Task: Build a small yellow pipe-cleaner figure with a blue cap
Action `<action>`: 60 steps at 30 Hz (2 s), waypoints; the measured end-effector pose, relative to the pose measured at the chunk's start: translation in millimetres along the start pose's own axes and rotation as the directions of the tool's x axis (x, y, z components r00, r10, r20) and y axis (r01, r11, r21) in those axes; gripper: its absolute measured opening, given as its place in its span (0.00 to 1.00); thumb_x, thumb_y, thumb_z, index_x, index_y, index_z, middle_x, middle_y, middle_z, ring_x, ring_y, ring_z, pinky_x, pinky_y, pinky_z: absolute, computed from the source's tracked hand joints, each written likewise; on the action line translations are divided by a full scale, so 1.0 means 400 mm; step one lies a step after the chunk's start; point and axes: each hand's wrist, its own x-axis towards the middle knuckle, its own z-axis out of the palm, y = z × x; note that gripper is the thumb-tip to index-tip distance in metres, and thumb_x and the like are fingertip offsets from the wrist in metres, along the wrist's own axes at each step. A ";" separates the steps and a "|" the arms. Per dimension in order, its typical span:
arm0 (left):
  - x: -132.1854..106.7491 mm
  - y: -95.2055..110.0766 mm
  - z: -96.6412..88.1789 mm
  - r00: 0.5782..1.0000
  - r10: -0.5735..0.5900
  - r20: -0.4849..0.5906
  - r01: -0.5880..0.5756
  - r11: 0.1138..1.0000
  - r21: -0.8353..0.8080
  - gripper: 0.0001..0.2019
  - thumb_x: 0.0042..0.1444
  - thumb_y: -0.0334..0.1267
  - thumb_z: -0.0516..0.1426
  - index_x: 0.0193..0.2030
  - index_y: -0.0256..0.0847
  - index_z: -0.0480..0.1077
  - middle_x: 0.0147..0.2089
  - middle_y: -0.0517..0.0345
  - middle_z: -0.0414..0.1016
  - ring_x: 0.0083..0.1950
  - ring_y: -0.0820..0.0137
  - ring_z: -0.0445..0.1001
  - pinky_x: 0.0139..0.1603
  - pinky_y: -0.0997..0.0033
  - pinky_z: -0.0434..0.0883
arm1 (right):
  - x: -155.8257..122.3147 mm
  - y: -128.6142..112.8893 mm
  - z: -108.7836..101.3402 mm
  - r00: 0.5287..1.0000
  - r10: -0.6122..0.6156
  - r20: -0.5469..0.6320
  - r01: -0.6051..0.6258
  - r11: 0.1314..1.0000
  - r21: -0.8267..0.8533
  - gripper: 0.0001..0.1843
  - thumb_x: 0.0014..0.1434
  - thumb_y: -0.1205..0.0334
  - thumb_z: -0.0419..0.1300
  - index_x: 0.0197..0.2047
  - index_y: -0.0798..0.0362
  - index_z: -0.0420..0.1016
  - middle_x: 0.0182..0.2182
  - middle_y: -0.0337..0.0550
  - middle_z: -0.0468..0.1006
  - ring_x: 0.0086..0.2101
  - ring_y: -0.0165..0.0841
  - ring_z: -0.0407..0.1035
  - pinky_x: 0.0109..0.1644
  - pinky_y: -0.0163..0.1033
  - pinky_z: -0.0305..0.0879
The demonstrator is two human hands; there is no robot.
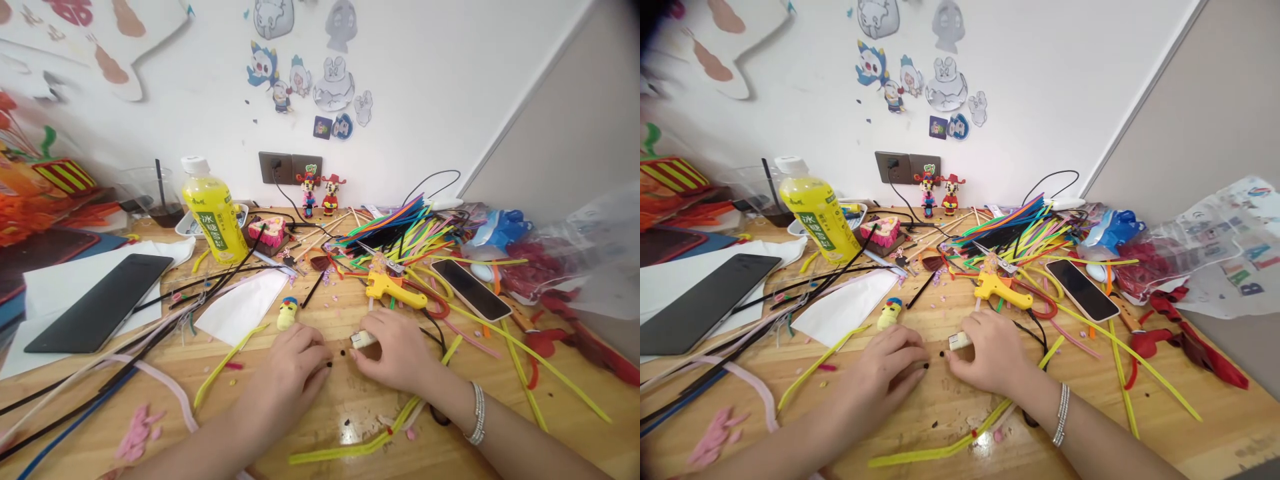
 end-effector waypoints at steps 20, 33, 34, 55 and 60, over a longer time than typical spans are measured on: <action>-0.001 0.007 -0.006 0.999 -0.033 0.012 0.033 0.999 -0.014 0.09 0.53 0.26 0.52 0.35 0.41 0.72 0.37 0.55 0.68 0.41 0.65 0.65 0.42 0.62 0.66 | 0.010 0.000 0.012 0.977 -0.160 0.137 0.105 0.935 0.340 0.09 0.48 0.73 0.59 0.31 0.50 0.76 0.28 0.37 0.77 0.31 0.31 0.68 0.37 0.34 0.58; -0.007 0.017 -0.011 0.996 0.053 0.072 -0.059 0.995 0.077 0.15 0.56 0.27 0.50 0.46 0.46 0.69 0.44 0.52 0.66 0.47 0.62 0.63 0.46 0.58 0.67 | 0.016 0.014 -0.020 0.997 0.014 0.076 -0.038 0.943 0.332 0.12 0.40 0.76 0.56 0.29 0.53 0.73 0.27 0.38 0.76 0.32 0.32 0.68 0.37 0.36 0.59; -0.008 0.018 -0.011 0.996 0.054 0.069 -0.059 0.996 0.073 0.14 0.56 0.27 0.50 0.46 0.46 0.70 0.44 0.52 0.66 0.47 0.62 0.63 0.46 0.58 0.67 | 0.016 0.014 -0.019 0.997 0.013 0.075 -0.037 0.944 0.327 0.12 0.41 0.76 0.56 0.29 0.53 0.73 0.27 0.38 0.76 0.32 0.32 0.68 0.37 0.36 0.59; -0.007 0.017 -0.006 0.986 0.111 0.124 -0.132 0.975 0.177 0.16 0.56 0.29 0.51 0.51 0.46 0.67 0.46 0.49 0.63 0.49 0.59 0.62 0.46 0.53 0.68 | 0.011 0.024 -0.015 0.998 -0.025 0.052 0.014 0.979 0.203 0.08 0.43 0.71 0.59 0.31 0.53 0.72 0.30 0.40 0.76 0.34 0.35 0.67 0.40 0.38 0.59; -0.014 0.016 -0.008 0.984 0.129 0.124 -0.154 0.964 0.217 0.17 0.56 0.28 0.51 0.51 0.47 0.67 0.46 0.49 0.64 0.49 0.58 0.62 0.46 0.53 0.68 | 0.011 0.014 -0.005 0.996 -0.045 0.077 0.025 0.968 0.251 0.10 0.43 0.74 0.57 0.29 0.53 0.72 0.27 0.38 0.75 0.32 0.33 0.67 0.38 0.36 0.59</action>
